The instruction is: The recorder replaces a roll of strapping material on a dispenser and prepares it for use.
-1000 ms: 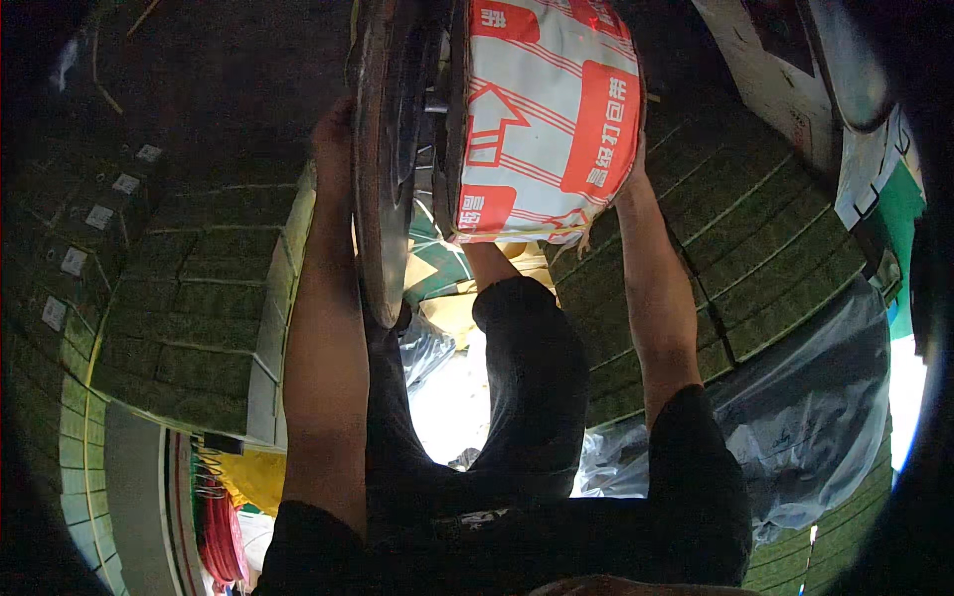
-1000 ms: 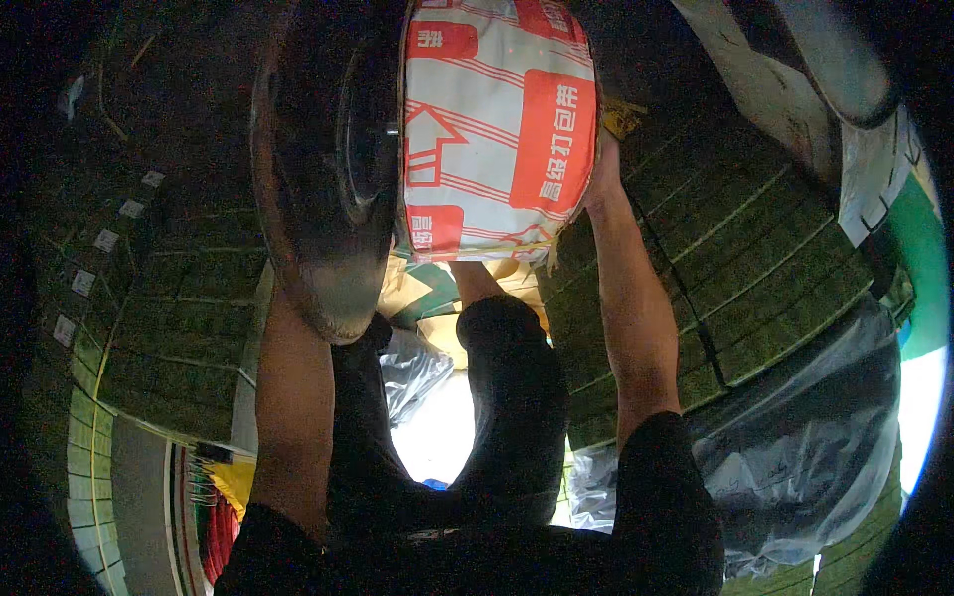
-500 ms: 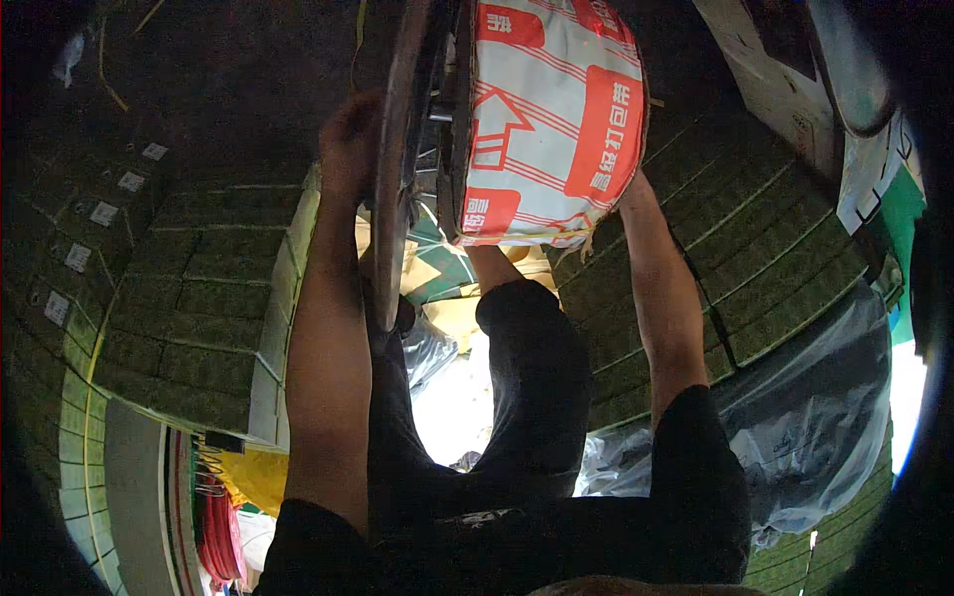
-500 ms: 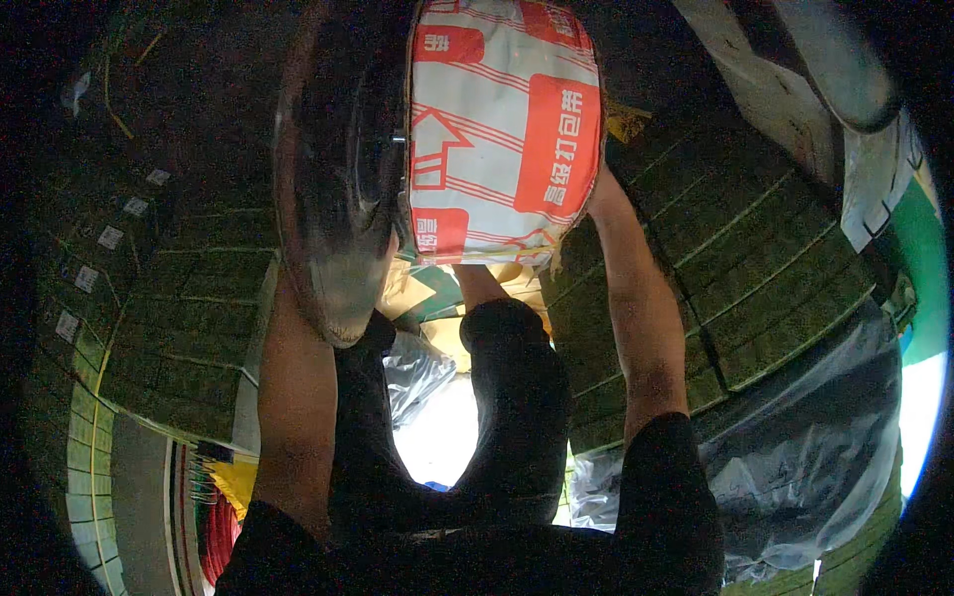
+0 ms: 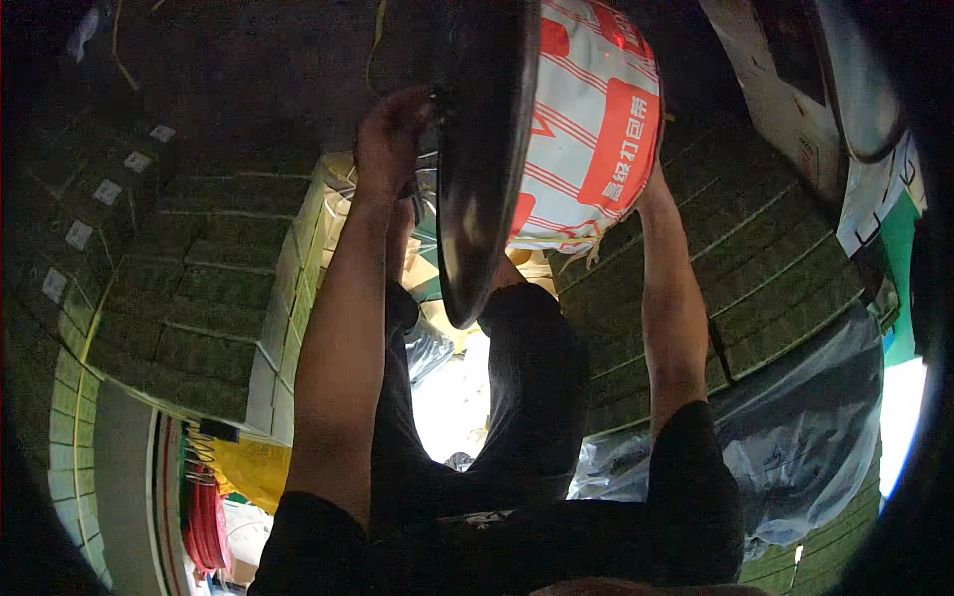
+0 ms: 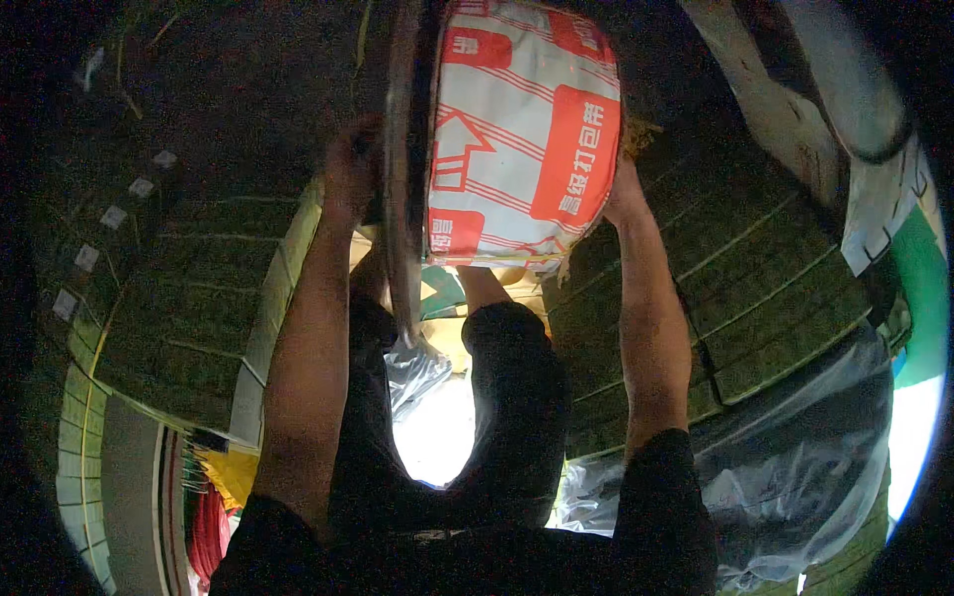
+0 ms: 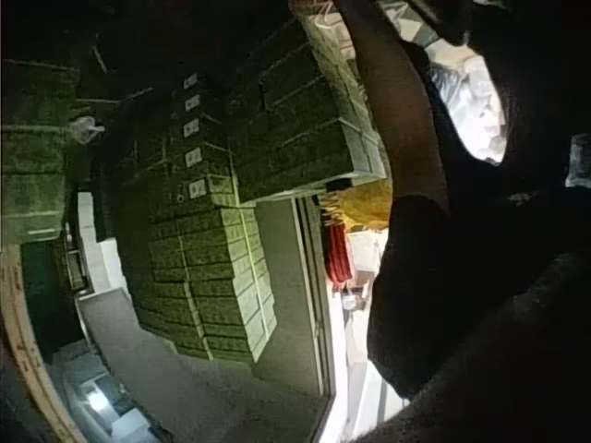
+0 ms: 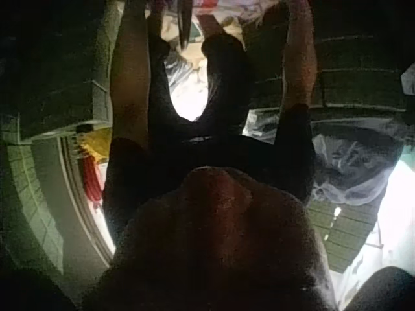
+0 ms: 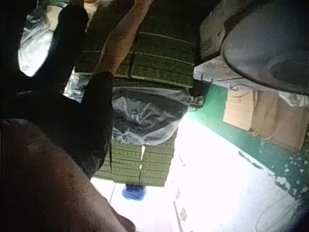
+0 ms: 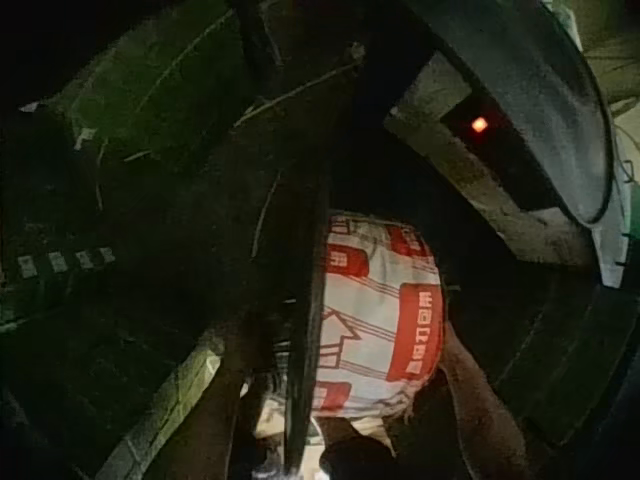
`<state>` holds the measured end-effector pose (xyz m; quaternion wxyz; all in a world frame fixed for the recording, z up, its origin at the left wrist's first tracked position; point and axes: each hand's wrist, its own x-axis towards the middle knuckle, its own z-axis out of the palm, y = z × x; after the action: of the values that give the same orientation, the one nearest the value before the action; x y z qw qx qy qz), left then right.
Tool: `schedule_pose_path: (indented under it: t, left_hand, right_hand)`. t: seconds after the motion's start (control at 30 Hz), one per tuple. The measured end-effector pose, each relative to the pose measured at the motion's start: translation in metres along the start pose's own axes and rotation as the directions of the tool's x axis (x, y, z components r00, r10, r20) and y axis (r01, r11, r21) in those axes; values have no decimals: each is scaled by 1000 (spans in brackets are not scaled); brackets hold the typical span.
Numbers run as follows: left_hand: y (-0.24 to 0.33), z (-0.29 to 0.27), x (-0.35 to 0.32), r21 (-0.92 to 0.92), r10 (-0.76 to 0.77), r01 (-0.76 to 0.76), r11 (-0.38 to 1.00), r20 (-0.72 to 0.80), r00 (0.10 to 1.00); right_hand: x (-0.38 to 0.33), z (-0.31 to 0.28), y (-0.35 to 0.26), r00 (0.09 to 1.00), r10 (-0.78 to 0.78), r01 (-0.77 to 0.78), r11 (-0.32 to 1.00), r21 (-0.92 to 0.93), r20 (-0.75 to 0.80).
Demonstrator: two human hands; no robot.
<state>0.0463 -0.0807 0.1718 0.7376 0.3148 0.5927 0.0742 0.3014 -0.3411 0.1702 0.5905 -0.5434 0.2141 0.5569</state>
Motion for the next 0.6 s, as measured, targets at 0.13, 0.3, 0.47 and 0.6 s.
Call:
schedule_pose_path:
  t: [0.13,0.3,0.47,0.6]
  left_hand:
    - [-1,1,-3,252,249,-265,931,93,964]
    - [3,4,-7,385,167,-179,905,66,984]
    - [-1,2,1,302,57,-69,951,49,997]
    - [-2,-5,9,451,44,-78,889,86,995]
  right_hand:
    - [1,-11,-8,999,46,-43,935,-351,0]
    - [18,-40,-5,999,36,-35,998,-60,20]
    - [18,-43,15,992,116,-121,984,-131,-41]
    - [17,-43,12,995,-42,25,984,-177,-90]
